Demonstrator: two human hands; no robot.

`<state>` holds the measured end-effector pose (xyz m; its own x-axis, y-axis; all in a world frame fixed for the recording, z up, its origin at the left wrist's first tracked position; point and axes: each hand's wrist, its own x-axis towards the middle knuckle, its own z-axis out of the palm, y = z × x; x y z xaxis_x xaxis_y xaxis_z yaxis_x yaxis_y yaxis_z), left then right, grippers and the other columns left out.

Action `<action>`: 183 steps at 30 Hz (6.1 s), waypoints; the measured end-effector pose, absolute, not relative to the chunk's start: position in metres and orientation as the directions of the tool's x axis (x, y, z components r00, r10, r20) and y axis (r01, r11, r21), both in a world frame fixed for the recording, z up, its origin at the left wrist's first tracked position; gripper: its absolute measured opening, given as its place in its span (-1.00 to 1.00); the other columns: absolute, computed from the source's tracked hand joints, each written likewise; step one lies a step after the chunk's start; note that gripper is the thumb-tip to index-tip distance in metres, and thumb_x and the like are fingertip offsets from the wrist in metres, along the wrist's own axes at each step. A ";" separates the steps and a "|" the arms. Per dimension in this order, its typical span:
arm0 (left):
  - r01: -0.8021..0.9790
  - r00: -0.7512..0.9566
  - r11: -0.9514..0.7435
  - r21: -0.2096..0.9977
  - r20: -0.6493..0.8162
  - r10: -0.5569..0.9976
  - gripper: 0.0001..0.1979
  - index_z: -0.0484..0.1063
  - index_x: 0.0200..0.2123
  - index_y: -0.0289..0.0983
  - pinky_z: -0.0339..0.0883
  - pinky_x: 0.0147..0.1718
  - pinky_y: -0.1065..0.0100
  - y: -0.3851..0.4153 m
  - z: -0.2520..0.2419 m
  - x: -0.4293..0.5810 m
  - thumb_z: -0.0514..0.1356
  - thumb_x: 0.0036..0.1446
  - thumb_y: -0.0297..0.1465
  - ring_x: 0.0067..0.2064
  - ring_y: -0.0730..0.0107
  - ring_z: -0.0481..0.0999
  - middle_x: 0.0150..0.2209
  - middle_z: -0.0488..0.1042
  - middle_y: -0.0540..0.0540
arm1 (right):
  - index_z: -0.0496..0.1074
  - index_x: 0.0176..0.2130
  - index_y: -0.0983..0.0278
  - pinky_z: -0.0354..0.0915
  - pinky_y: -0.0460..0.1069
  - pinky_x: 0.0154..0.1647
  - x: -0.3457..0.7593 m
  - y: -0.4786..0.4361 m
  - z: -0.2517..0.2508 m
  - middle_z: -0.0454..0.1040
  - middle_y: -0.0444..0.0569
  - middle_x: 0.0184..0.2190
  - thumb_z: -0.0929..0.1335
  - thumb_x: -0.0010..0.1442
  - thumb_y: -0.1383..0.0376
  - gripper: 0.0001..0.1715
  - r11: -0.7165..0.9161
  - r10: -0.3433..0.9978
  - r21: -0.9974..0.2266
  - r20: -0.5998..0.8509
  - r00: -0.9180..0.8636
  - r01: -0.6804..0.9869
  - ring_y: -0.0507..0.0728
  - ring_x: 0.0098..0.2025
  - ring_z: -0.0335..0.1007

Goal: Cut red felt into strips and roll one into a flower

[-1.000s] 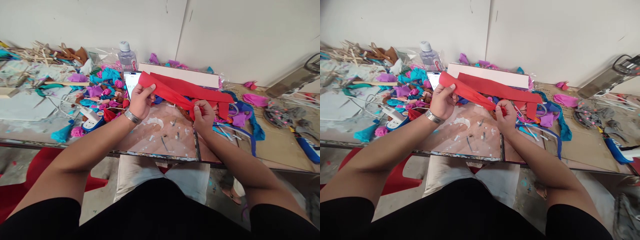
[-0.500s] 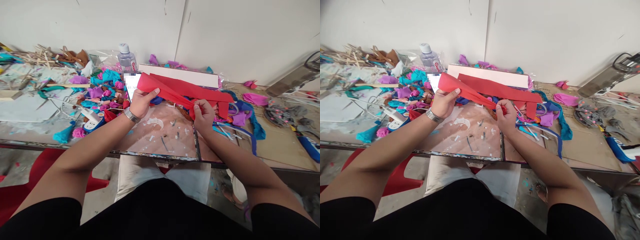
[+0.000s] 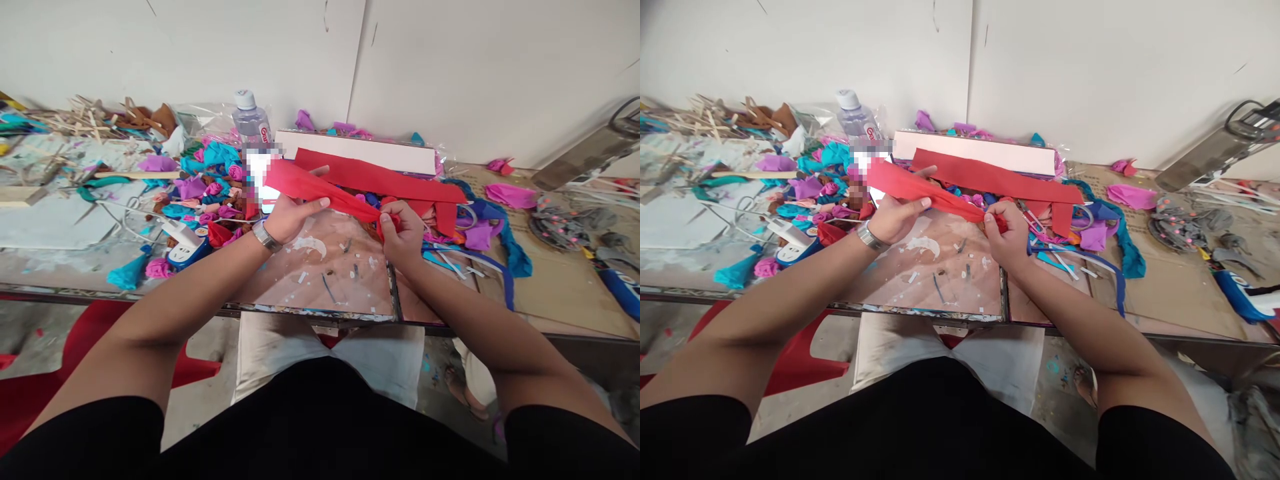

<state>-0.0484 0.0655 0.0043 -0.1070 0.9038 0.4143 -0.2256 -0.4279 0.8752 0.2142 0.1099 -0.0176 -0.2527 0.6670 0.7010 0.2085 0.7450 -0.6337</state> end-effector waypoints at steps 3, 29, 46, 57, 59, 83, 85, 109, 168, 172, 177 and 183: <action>-0.123 -0.028 -0.433 0.893 0.433 0.901 -0.32 0.61 0.16 -0.11 0.50 0.23 0.09 0.064 -0.005 -0.047 0.62 -0.03 -0.12 0.25 0.07 0.58 0.14 0.64 -0.20 | 0.45 -0.23 0.16 0.33 0.14 -0.06 0.212 0.105 -0.015 0.52 -0.06 -0.30 0.35 0.47 0.07 -0.73 0.810 0.586 -0.548 0.768 -0.257 0.208 0.17 -0.22 0.45; -0.097 0.037 -0.397 0.913 0.402 0.915 -0.48 0.64 0.10 -0.13 0.43 0.29 0.03 0.052 -0.008 -0.034 0.52 0.14 -0.07 0.24 0.04 0.60 0.12 0.66 -0.19 | 0.44 -0.24 0.15 0.36 0.20 0.00 0.211 0.101 -0.011 0.57 -0.05 -0.29 0.35 0.46 0.12 -0.78 0.848 0.529 -0.483 0.792 -0.305 0.218 0.20 -0.19 0.51; 0.690 0.055 -0.578 0.435 0.765 0.642 -0.69 0.58 -0.01 -0.11 -0.10 0.42 -0.27 0.029 0.059 -0.065 0.43 0.21 -0.19 0.28 -0.22 0.41 0.13 0.59 -0.13 | 0.41 -0.31 0.14 0.22 0.25 0.09 0.208 0.098 -0.013 0.61 -0.08 -0.31 0.36 0.39 0.13 -0.78 0.865 0.494 -0.366 0.738 -0.458 0.344 0.23 -0.20 0.46; 0.558 0.572 -0.539 0.630 0.178 0.801 -0.78 0.66 -0.27 -0.16 0.23 -0.37 0.30 0.024 0.036 -0.036 0.25 0.33 -0.22 -0.42 0.31 0.52 -0.40 0.63 -0.04 | 0.47 -0.22 0.13 0.17 0.24 0.07 0.206 0.090 -0.011 0.67 -0.11 -0.26 0.37 0.43 0.18 -0.86 0.936 0.333 -0.314 0.652 -0.681 0.158 0.19 -0.20 0.51; 0.522 0.618 -0.517 0.679 0.117 0.778 -0.75 0.64 -0.30 -0.18 0.21 -0.43 0.33 0.023 0.039 -0.038 0.23 0.35 -0.21 -0.45 0.36 0.50 -0.43 0.62 -0.02 | 0.46 -0.22 0.13 0.19 0.24 0.05 0.206 0.087 -0.010 0.67 -0.10 -0.27 0.35 0.46 0.15 -0.82 0.932 0.329 -0.333 0.619 -0.713 0.141 0.18 -0.22 0.51; 0.528 0.583 -0.260 0.809 -0.122 0.804 -0.63 0.64 -0.31 -0.36 0.07 -0.48 0.44 0.034 0.022 -0.035 0.24 0.31 -0.16 -0.50 0.54 0.25 -0.53 0.42 0.04 | 0.57 -0.19 0.17 0.15 0.24 0.08 0.207 0.081 -0.010 0.71 -0.08 -0.28 0.41 0.44 0.18 -0.84 0.908 0.391 -0.357 0.533 -0.750 0.220 0.21 -0.18 0.53; 0.510 0.580 -0.243 0.825 -0.122 0.805 -0.64 0.65 -0.28 -0.36 0.22 -0.43 0.46 0.034 0.021 -0.034 0.23 0.32 -0.17 -0.46 0.51 0.38 -0.47 0.54 0.00 | 0.58 -0.18 0.18 0.15 0.24 0.09 0.207 0.082 -0.011 0.71 -0.07 -0.27 0.42 0.44 0.17 -0.83 0.901 0.408 -0.365 0.535 -0.740 0.233 0.21 -0.17 0.53; 0.127 0.650 0.326 0.937 -0.327 0.686 -0.81 0.66 -0.24 -0.38 0.60 -0.19 0.37 0.037 0.022 -0.040 0.45 0.17 -0.36 -0.31 0.31 0.71 -0.31 0.71 -0.20 | 0.60 -0.11 0.15 0.17 0.22 0.08 0.207 0.084 -0.009 0.74 -0.09 -0.21 0.40 0.48 0.23 -0.86 0.949 0.306 -0.258 0.599 -0.740 0.183 0.19 -0.17 0.56; 0.721 0.464 -0.458 0.520 0.129 0.876 -0.78 0.61 -0.39 -0.28 0.03 -0.39 0.32 0.023 0.028 -0.025 0.27 0.27 -0.31 -0.47 0.46 0.31 -0.49 0.54 -0.01 | 0.45 -0.24 0.17 0.09 0.27 0.16 0.203 0.075 -0.008 0.64 -0.01 -0.21 0.34 0.38 0.25 -0.89 0.851 0.508 -0.398 0.461 -0.727 0.342 0.28 0.00 0.45; 0.742 0.424 -0.402 0.536 0.088 0.901 -0.76 0.61 -0.43 -0.28 0.00 -0.42 0.31 0.027 0.026 -0.028 0.27 0.24 -0.29 -0.50 0.48 0.29 -0.52 0.52 -0.01 | 0.49 -0.22 0.17 0.09 0.28 0.16 0.204 0.078 -0.010 0.67 -0.01 -0.20 0.38 0.39 0.21 -0.88 0.857 0.500 -0.393 0.479 -0.721 0.333 0.28 -0.01 0.46; 0.740 0.441 -0.424 0.522 0.098 0.892 -0.76 0.60 -0.45 -0.28 0.02 -0.41 0.32 0.026 0.025 -0.025 0.26 0.22 -0.32 -0.50 0.49 0.27 -0.54 0.50 0.00 | 0.49 -0.27 0.17 0.10 0.27 0.14 0.203 0.078 -0.009 0.65 -0.03 -0.25 0.37 0.39 0.23 -0.85 0.864 0.491 -0.380 0.484 -0.724 0.331 0.28 -0.03 0.47; 0.638 0.460 -0.378 0.671 0.062 0.886 -0.73 0.63 -0.43 -0.28 0.10 -0.41 0.36 0.024 0.027 -0.025 0.26 0.27 -0.28 -0.49 0.50 0.38 -0.47 0.61 -0.02 | 0.44 -0.30 0.17 0.11 0.28 0.13 0.202 0.077 -0.009 0.64 -0.03 -0.29 0.37 0.32 0.26 -0.88 0.868 0.482 -0.384 0.501 -0.719 0.315 0.28 -0.05 0.48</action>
